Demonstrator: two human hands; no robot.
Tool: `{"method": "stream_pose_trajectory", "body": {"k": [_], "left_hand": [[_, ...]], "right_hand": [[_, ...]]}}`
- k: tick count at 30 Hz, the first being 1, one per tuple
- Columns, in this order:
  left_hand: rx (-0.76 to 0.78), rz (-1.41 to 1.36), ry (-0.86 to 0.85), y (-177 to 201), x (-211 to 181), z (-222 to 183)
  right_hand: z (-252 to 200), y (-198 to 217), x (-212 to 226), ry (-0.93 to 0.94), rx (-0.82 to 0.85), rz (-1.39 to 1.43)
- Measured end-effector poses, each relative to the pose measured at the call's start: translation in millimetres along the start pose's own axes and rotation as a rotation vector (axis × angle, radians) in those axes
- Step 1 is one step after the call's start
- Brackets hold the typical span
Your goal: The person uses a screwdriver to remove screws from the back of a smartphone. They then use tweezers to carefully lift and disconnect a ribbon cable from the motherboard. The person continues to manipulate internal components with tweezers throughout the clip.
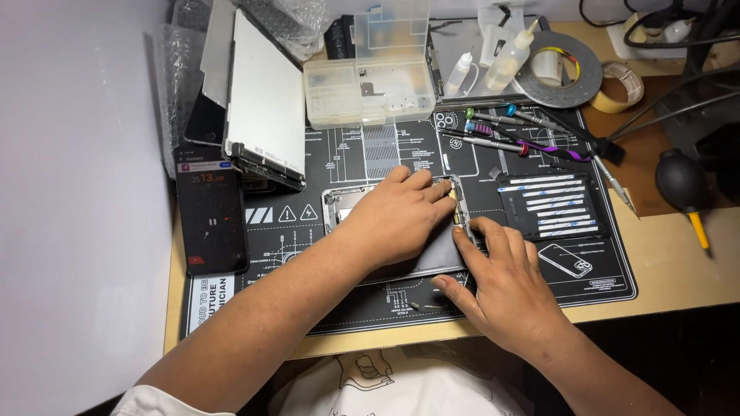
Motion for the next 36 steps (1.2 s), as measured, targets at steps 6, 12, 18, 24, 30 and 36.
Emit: {"method": "stream_pose_trajectory", "body": {"k": [6, 12, 18, 24, 30, 36], "left_hand": [[-0.064, -0.007, -0.089, 8.6, -1.4, -1.5], [-0.116, 0.031, -0.150, 20.5, -10.8, -3.1], [0.081, -0.103, -0.126, 26.1, -5.0, -2.8], [0.111, -0.181, -0.085, 20.3, 2.0, 0.8], [0.180, -0.195, -0.061, 19.9, 4.8, -3.5], [0.164, -0.185, -0.037, 13.4, -5.4, -6.6]], "right_hand": [[-10.2, -3.8, -5.7, -0.032, -0.020, 0.100], [-21.0, -1.9, -12.2, -0.069, -0.088, 0.135], [-23.3, -2.4, -17.6, 0.001, -0.165, 0.102], [-20.4, -3.4, -16.7, 0.036, -0.188, 0.107], [-17.1, 2.1, -11.3, 0.115, -0.239, 0.014], [-22.0, -3.4, -8.6, 0.154, -0.235, -0.074]]}}
Point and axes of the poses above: each hand's wrist, its own z-axis towards the middle knuckle, its own y-axis out of the back of the hand, x = y × z, the point moved 4 cm from there along z, towards the middle knuckle, and after that the axes turned 13 degrees about -x, right-handed, at the moved point
